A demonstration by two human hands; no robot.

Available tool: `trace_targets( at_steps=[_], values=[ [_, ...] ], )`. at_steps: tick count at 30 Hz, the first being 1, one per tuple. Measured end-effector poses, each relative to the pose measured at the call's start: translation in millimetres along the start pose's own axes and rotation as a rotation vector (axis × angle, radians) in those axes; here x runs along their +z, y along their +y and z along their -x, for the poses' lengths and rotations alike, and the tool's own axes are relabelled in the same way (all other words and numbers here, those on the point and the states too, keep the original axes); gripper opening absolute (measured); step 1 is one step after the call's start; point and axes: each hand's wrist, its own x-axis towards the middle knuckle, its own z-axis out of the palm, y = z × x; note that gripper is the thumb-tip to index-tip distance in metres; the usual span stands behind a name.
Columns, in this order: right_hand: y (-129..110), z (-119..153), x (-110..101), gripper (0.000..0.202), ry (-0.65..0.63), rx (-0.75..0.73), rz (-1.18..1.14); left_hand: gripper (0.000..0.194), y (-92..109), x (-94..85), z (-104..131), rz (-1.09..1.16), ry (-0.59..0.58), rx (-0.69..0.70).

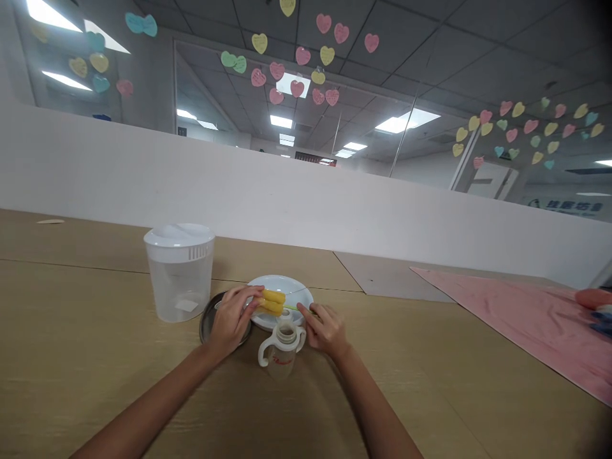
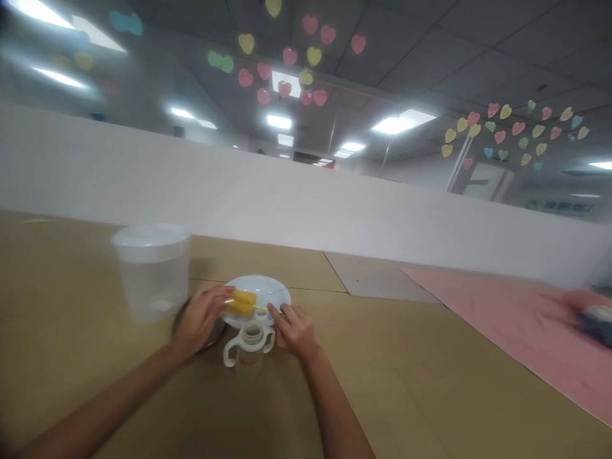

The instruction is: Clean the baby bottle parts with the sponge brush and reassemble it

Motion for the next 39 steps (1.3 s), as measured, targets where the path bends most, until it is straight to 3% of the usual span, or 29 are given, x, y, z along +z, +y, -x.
trace_targets(
  at_steps=[4, 10, 14, 17, 22, 29, 32, 39],
  values=[
    [1.2, 3.2, 2.8, 0.036, 0.018, -0.013, -0.003, 0.019, 0.1, 2.7, 0.7, 0.042, -0.005, -0.016],
    [2.6, 2.2, 0.9, 0.039, 0.076, 0.020, -0.029, 0.022, -4.2, 5.8, 3.3, 0.134, 0.183, -0.061],
    [3.6, 1.9, 1.0, 0.040, 0.106, 0.041, -0.028, 0.022, -0.9, 3.5, 4.8, 0.072, 0.064, 0.027],
    [4.4, 2.6, 1.3, 0.040, 0.111, 0.066, -0.046, 0.028, 0.1, 3.6, 5.7, 0.030, 0.040, 0.060],
    [4.0, 2.4, -1.1, 0.038, 0.098, 0.084, -0.082, 0.036, -3.0, 6.6, 7.8, 0.135, -0.032, -0.066],
    [1.8, -0.4, -3.6, 0.039, 0.090, 0.023, -0.078, 0.034, -1.8, 4.2, 7.4, 0.186, -0.051, -0.122],
    [0.7, -1.0, -2.2, 0.039, 0.097, 0.006, -0.057, 0.032, -2.6, 2.4, 6.6, 0.153, -0.066, -0.098],
    [3.1, 2.2, -0.4, 0.037, 0.073, 0.011, -0.002, 0.028, -3.8, 2.9, 6.0, 0.103, 0.020, 0.009]
  ],
)
